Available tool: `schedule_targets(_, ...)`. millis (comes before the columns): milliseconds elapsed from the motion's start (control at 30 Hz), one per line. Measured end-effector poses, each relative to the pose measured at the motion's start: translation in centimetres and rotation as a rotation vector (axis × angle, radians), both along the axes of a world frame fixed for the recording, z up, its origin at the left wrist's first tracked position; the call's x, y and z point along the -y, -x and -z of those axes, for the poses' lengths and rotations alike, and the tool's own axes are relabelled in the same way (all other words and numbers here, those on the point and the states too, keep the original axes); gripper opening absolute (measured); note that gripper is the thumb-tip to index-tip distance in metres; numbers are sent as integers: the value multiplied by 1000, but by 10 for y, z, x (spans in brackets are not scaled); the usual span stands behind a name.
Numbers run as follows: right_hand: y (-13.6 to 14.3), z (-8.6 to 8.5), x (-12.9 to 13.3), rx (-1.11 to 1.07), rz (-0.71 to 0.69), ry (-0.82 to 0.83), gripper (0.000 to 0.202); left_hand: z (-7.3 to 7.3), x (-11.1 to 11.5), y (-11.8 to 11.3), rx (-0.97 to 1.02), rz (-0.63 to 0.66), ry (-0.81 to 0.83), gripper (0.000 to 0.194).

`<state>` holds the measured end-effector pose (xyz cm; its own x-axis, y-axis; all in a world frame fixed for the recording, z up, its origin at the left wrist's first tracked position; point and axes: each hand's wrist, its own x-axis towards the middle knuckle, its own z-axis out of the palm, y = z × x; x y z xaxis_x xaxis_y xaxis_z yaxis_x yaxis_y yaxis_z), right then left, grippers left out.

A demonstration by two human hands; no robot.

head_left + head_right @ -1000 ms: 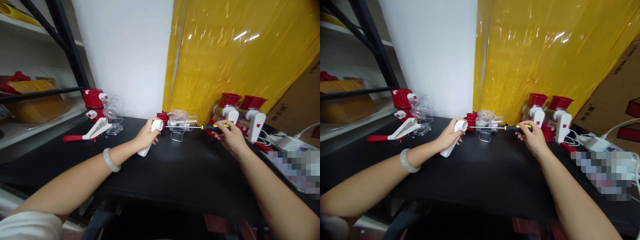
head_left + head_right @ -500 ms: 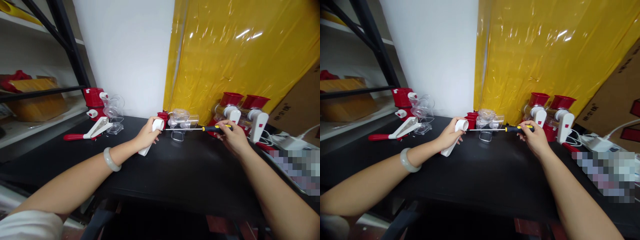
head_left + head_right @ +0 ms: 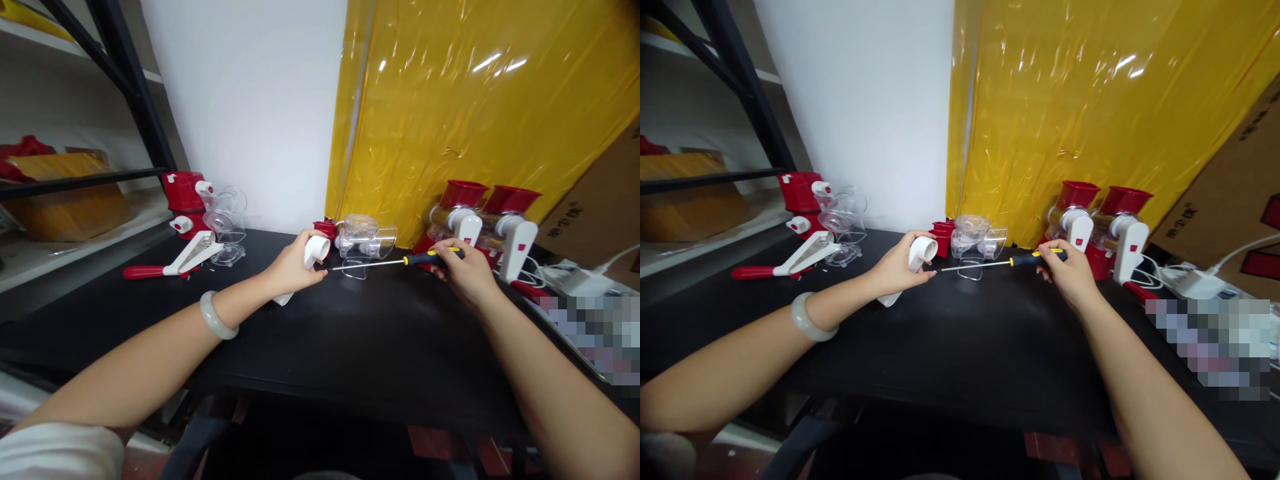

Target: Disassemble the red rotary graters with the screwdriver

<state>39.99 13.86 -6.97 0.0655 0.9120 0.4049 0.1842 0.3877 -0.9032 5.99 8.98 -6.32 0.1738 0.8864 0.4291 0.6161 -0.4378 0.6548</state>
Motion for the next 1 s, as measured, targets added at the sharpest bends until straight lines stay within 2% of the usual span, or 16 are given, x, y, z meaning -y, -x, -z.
schedule_targets(133,2,-2,3,37,10,-10,29,2,3,-1,-45,56,63,68)
schedule_targets(333,7,-7,10,88,31,6,30,6,3,-3,-188,17,17,50)
schedule_targets(467,7,-7,11,92,31,15,28,7,1,-3,-196,23,38,49)
schedule_targets(567,5,-8,10,94,29,24,25,6,2,-2,-211,72,55,51)
schedule_targets(800,2,-13,12,-25,107,32,9,8,3,-1,-261,126,100,51)
schedule_targets(1000,4,-12,12,-101,91,-24,5,13,0,0,-305,139,136,51)
